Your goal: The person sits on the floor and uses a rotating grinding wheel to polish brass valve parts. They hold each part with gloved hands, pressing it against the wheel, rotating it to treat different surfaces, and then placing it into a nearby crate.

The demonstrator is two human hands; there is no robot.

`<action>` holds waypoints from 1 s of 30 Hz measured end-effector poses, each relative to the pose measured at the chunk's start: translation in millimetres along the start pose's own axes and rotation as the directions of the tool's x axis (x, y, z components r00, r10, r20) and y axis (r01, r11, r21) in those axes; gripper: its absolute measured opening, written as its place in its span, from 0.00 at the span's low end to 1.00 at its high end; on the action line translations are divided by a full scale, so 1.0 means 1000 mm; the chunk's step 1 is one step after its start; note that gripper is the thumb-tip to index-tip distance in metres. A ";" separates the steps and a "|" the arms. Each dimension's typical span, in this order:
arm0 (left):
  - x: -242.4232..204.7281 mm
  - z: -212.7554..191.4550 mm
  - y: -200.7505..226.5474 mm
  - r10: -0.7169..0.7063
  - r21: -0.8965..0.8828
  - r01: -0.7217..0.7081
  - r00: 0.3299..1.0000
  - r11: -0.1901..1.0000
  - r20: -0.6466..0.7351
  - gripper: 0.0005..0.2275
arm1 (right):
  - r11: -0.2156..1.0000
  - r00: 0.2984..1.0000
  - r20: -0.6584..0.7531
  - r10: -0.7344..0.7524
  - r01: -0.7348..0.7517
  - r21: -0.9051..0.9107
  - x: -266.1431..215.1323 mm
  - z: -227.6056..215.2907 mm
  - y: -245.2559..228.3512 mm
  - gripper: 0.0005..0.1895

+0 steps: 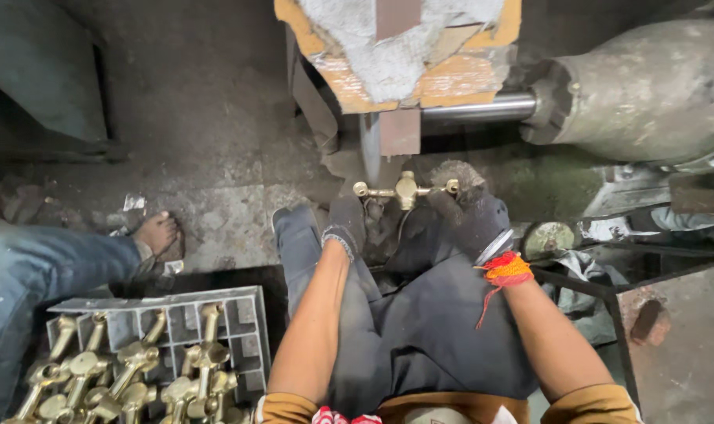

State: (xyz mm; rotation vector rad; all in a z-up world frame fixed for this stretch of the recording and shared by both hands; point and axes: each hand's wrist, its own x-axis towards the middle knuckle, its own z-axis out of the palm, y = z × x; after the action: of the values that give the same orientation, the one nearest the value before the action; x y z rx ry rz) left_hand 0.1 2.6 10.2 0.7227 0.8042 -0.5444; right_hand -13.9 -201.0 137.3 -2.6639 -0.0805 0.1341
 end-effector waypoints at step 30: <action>-0.025 0.013 0.010 0.111 0.274 -0.072 0.985 0.959 -0.129 0.27 | 0.504 0.936 0.345 0.069 -0.331 0.797 0.030 -0.005 -0.010 0.08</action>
State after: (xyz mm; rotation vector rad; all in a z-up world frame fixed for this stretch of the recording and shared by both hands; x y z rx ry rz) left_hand -2.2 3.6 40.4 1.0545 0.8340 -0.5275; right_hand 16.1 -191.8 143.5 -1.6170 0.1812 0.4861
